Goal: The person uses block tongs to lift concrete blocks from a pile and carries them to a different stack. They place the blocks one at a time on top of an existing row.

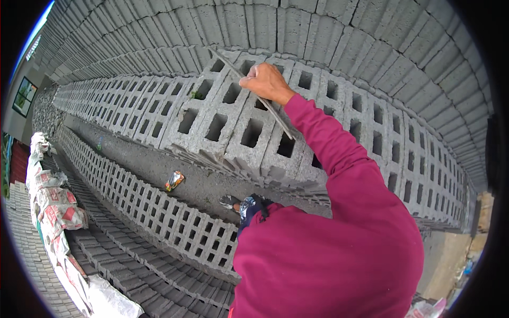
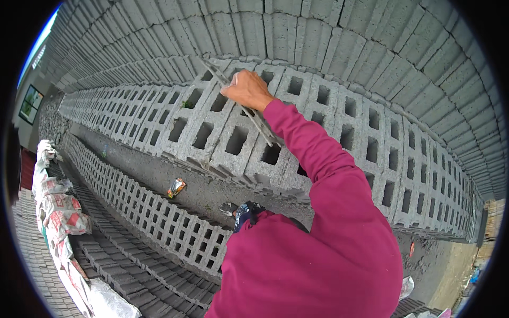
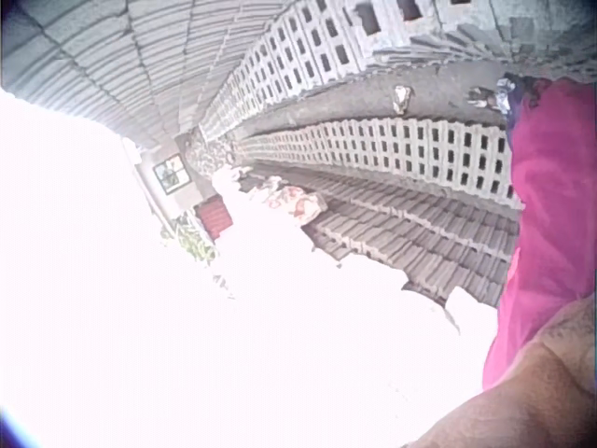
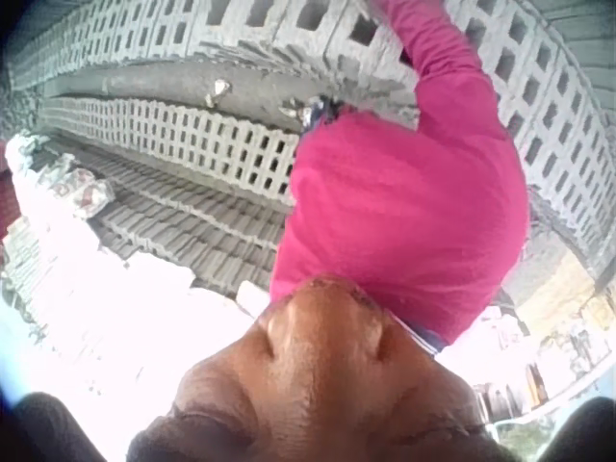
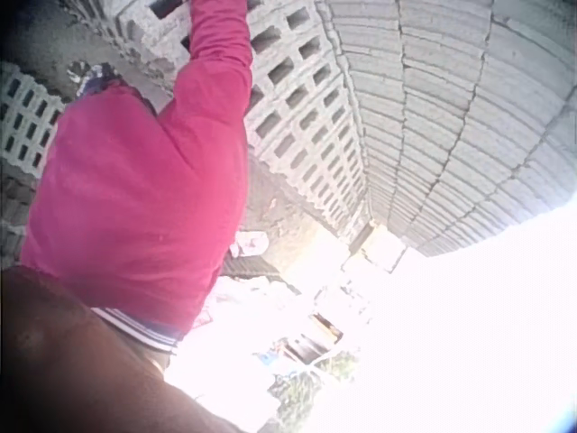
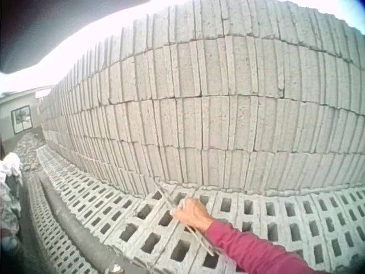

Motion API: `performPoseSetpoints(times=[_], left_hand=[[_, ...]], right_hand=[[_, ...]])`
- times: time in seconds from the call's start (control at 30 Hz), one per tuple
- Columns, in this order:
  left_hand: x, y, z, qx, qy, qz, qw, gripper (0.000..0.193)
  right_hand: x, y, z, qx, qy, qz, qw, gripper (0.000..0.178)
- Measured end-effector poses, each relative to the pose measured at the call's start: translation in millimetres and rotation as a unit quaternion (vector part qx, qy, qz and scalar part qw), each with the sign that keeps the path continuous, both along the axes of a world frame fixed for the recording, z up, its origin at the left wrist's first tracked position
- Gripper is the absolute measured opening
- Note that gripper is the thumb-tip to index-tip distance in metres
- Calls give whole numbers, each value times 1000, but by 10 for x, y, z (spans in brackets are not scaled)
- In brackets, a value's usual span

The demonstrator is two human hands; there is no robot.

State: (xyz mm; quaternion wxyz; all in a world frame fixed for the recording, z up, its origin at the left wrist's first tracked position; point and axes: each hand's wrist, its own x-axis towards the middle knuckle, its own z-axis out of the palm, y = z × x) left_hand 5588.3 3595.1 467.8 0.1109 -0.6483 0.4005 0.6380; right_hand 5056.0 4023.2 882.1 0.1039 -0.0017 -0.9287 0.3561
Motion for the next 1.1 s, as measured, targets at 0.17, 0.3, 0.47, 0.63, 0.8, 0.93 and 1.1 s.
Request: performPoseSetpoints(times=[0.17,0.3,0.47,0.63,0.8,0.93,1.1], left_hand=[[-754,-462,68,-37,5,-142,989,28],[-1522,-635,69,-54,27,-255,965,28],[-2279,-751,59,-72,54,-348,933,28],[-2696,-432,-50,-61,61,-421,903,29],[-2518,-353,202,-58,71,-370,924,29],[-1999,-359,-147,-20,27,-358,933,30],[-1359,-279,-63,-50,52,-193,979,38]], right_hand=[[165,307,151,87,-91,64,990,48],[230,422,61,172,135,17,976,32],[330,539,98,86,-22,26,996,24],[438,813,-108,92,-40,-10,995,18],[21,166,121,146,70,22,987,22],[235,467,-179,126,43,0,991,26],[191,484,119,105,-103,34,989,35]])
